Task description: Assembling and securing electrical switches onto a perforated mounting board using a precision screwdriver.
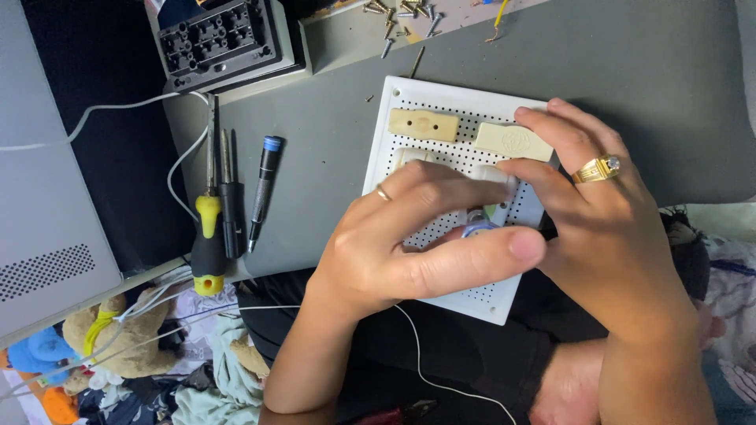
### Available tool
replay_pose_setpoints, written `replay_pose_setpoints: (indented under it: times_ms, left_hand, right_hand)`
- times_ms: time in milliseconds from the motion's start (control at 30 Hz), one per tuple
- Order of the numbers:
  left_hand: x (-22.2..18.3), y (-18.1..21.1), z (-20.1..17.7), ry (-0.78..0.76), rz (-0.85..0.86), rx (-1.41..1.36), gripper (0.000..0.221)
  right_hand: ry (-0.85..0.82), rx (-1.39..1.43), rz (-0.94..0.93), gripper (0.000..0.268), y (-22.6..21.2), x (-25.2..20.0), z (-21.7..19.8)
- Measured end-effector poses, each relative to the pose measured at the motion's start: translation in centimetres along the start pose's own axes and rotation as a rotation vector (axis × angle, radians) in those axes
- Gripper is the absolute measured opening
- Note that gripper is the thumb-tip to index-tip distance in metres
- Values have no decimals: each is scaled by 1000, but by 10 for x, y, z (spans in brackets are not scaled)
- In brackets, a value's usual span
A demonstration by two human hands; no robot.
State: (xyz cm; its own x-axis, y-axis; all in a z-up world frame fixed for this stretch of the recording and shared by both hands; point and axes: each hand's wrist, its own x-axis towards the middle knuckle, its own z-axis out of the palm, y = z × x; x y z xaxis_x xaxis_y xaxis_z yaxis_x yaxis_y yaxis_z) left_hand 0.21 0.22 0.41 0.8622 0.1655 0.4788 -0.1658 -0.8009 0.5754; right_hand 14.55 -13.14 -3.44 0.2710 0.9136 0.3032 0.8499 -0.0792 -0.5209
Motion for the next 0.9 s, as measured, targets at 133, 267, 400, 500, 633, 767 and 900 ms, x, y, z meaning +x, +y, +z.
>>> replay_pose_setpoints:
  times_ms: [133,267,400,500,633,767,900]
  left_hand:
    - [7,11,2,74,-355,-210,21]
    - [-8,0,1,-15,-116,-73,36]
    - [-4,1,0,-4,-119,-132,33]
    - [-5,3,4,94,-324,-208,24]
    - [-9,-12,3,39,-39,-185,28]
    - [-16,-2,2,24,-255,-154,41]
    - [-8,0,-3,19,-220,-110,35]
  right_hand:
    - [-23,-29,8,19,-1,0,0]
    - [10,-53,12,7,-2,-1,1]
    - [-39,-24,10,21,0,-1,-1]
    - [-68,-19,40,31,0,-1,-1]
    - [-53,-48,14,33,-1,0,-2]
    - [-37,-21,2,33,-2,0,-2]
    - [-70,-16,26,38,-2,-1,-2]
